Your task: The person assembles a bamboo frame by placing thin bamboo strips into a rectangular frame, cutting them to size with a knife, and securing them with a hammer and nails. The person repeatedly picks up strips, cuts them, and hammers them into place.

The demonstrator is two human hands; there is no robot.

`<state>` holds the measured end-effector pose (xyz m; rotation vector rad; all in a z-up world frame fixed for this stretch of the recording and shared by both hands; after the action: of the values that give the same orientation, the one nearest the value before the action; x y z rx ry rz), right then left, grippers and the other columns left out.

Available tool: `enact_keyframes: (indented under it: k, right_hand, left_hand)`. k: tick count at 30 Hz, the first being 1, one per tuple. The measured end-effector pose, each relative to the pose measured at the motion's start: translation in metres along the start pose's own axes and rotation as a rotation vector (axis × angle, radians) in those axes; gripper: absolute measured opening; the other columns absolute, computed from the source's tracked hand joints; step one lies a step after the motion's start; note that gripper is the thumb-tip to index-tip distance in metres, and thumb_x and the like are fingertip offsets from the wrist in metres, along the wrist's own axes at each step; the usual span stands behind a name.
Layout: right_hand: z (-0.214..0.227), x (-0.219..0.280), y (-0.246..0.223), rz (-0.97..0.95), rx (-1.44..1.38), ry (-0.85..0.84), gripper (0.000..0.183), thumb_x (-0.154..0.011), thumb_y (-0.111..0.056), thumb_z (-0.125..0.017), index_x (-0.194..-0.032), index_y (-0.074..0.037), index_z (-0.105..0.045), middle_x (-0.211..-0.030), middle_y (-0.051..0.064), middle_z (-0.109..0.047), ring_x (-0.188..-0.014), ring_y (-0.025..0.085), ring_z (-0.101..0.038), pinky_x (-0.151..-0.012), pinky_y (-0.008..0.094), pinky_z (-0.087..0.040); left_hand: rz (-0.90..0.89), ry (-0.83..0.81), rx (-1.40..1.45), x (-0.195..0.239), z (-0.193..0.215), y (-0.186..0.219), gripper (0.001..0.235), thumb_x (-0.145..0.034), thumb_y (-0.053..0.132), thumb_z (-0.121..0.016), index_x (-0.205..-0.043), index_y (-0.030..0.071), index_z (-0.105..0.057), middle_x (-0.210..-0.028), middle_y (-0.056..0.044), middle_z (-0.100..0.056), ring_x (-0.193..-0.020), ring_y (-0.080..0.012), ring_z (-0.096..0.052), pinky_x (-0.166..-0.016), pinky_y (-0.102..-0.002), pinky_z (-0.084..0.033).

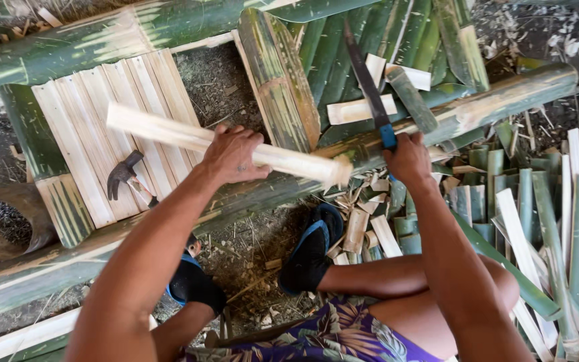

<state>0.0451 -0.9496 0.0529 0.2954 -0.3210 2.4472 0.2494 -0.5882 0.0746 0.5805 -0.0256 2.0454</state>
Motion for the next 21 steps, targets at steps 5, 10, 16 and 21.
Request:
enact_keyframes:
  k: [5,10,16,21]
  right_hand:
    - [0.021,0.03,-0.015,0.037,-0.214,0.2,0.049,-0.093,-0.02,-0.068,-0.132,-0.002,-0.046,-0.094,0.032,-0.066,-0.084,0.052,-0.065,-0.076,0.061,-0.052]
    - [-0.008,0.124,-0.072,0.242,-0.425,0.22,0.042,-0.104,-0.021,-0.055,-0.139,-0.002,-0.045,-0.069,0.029,-0.068,-0.058,0.047,-0.066,-0.053,0.056,-0.052]
    - [-0.033,0.168,-0.105,0.301,-0.453,0.035,0.043,-0.103,-0.023,-0.053,-0.14,-0.005,-0.039,-0.083,0.032,-0.069,-0.064,0.053,-0.066,-0.056,0.063,-0.053]
    - [-0.035,0.171,-0.102,0.296,-0.431,0.01,0.038,-0.103,-0.025,-0.052,-0.135,-0.008,-0.042,-0.085,0.031,-0.07,-0.07,0.055,-0.065,-0.062,0.066,-0.052]
  left_hand:
    - [0.419,0.17,0.029,0.019,-0.013,0.035,0.067,-0.082,0.074,-0.067,-0.107,0.012,-0.069,-0.094,-0.004,-0.062,-0.08,-0.0169,-0.053,-0.07,-0.04,-0.044]
    - [0.58,0.163,0.601,0.006,-0.047,0.102,0.087,-0.082,0.076,-0.059,-0.142,0.013,-0.053,-0.063,0.0,-0.066,-0.054,-0.0189,-0.056,-0.078,-0.05,-0.05]
    - [0.594,0.143,0.581,0.0,-0.061,0.128,0.092,-0.082,0.076,-0.06,-0.147,0.012,-0.051,-0.067,-0.002,-0.07,-0.066,-0.0198,-0.068,-0.106,-0.063,-0.041]
    - [0.586,0.128,0.558,0.002,-0.058,0.127,0.088,-0.08,0.075,-0.059,-0.145,0.016,-0.054,-0.075,-0.006,-0.072,-0.078,-0.0232,-0.072,-0.106,-0.061,-0.043]
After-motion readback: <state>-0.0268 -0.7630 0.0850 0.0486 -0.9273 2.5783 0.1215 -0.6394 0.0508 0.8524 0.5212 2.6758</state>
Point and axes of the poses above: each hand's wrist, its own x-axis away from the middle knuckle, its own z-axis out of the back of the hand, y = z × x, the point moved 6 cm from there along -x, towards the middle knuckle
